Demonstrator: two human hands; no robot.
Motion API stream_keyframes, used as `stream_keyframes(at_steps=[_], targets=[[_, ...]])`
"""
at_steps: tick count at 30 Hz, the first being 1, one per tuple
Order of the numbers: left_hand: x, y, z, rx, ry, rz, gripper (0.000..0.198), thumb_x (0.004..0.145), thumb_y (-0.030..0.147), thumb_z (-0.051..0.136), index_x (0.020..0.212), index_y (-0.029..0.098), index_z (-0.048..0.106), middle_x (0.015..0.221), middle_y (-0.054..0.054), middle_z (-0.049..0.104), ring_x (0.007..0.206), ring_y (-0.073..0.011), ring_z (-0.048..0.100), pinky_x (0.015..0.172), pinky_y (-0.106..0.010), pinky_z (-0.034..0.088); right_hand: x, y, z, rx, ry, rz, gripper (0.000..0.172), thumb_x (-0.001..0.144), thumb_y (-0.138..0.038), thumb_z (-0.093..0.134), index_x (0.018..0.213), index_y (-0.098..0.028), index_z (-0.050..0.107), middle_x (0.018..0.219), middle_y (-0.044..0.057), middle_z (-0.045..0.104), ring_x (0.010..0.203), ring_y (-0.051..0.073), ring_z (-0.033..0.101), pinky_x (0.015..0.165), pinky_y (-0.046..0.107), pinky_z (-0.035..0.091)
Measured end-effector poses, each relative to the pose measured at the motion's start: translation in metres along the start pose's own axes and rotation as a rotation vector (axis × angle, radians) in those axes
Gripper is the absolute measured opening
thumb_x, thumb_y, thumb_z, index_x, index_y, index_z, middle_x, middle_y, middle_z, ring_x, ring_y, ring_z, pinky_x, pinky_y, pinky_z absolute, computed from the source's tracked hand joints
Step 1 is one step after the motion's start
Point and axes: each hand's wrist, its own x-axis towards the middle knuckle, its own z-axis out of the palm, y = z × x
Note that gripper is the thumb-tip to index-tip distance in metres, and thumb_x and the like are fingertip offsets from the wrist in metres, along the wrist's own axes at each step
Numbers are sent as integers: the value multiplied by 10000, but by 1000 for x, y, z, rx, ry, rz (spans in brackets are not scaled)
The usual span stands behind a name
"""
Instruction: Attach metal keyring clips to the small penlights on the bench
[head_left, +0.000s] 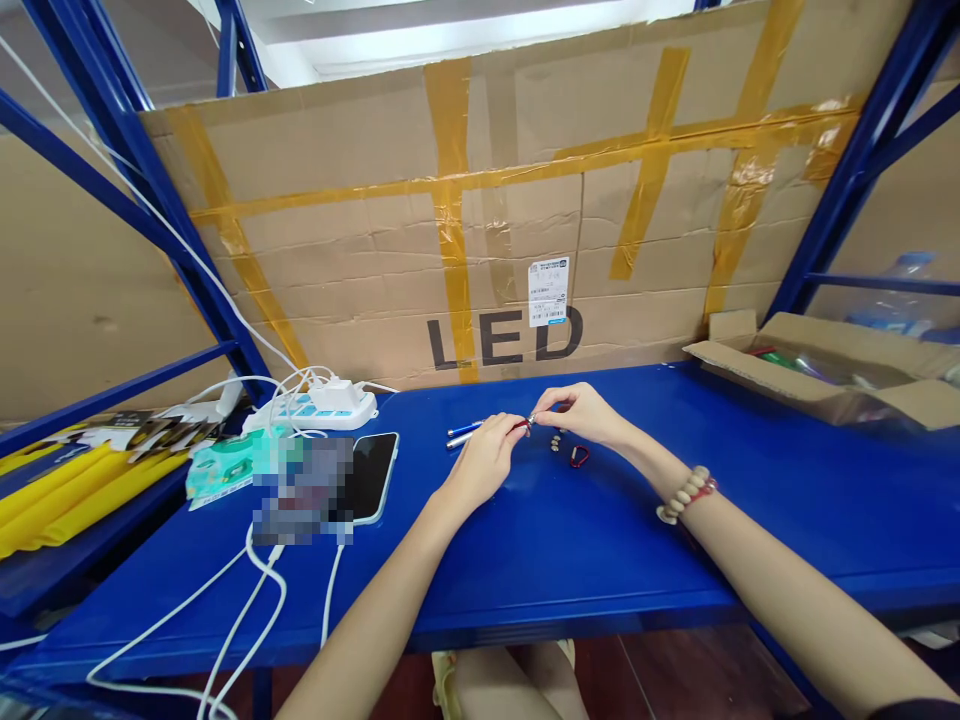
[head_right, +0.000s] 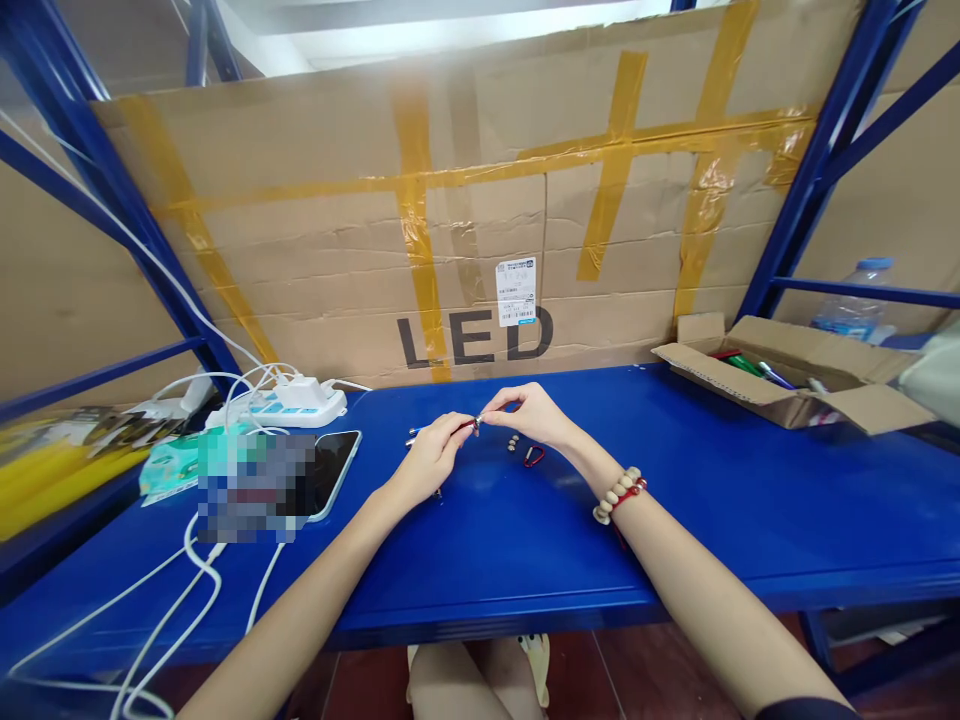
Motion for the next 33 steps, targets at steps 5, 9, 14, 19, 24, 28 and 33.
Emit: stream_keyframes(at_steps=[5,9,14,19,24,28,33], targets=[[3,-2,4,0,45,-32,249,911,224,351,951,181,593,892,-51,629,833,-157,577,789,-262,440,0,-3,-4,-18,19,4,239,665,-394,647,654,-156,668,698,27,673,630,126,590,572,241,454],[4,-5,4,31,54,-47,244,912,227,355,978,189,587,898,-46,623,826,-158,575,770,-261,441,-1,-7,-4,-17,25,29,237,647,-388,656,627,-152,657,673,23,658,583,115,562,511,229,428],[1,-4,3,76,6,-12,253,910,219,362,996,185,597,907,-56,623,843,-170,570,782,-278,437,0,-5,-3,18,-30,40,218,621,-378,674,614,-161,661,666,15,651,613,124,568,568,250,447],[1,-4,3,115,-4,-1,257,913,213,357,1004,169,593,892,-59,624,827,-172,569,776,-291,440,-1,2,-4,59,-108,100,244,602,-393,694,608,-151,660,649,11,636,618,124,547,604,267,441],[1,-5,1,153,-68,48,242,909,207,382,1024,179,593,907,-47,632,873,-180,558,797,-309,416,-2,4,-6,104,-217,175,248,590,-380,721,619,-139,666,606,2,608,570,102,500,581,261,418],[1,-7,0,129,-81,77,238,908,216,393,1016,182,602,887,-42,630,842,-170,551,777,-293,412,-2,8,-8,112,-227,219,233,579,-363,731,610,-141,667,579,-1,597,550,102,498,555,258,409],[0,-9,2,134,-101,131,237,907,212,391,979,173,613,843,-44,620,788,-162,537,755,-278,409,-2,13,-7,73,-235,171,192,577,-332,730,606,-151,672,605,3,621,562,111,525,575,263,430]])
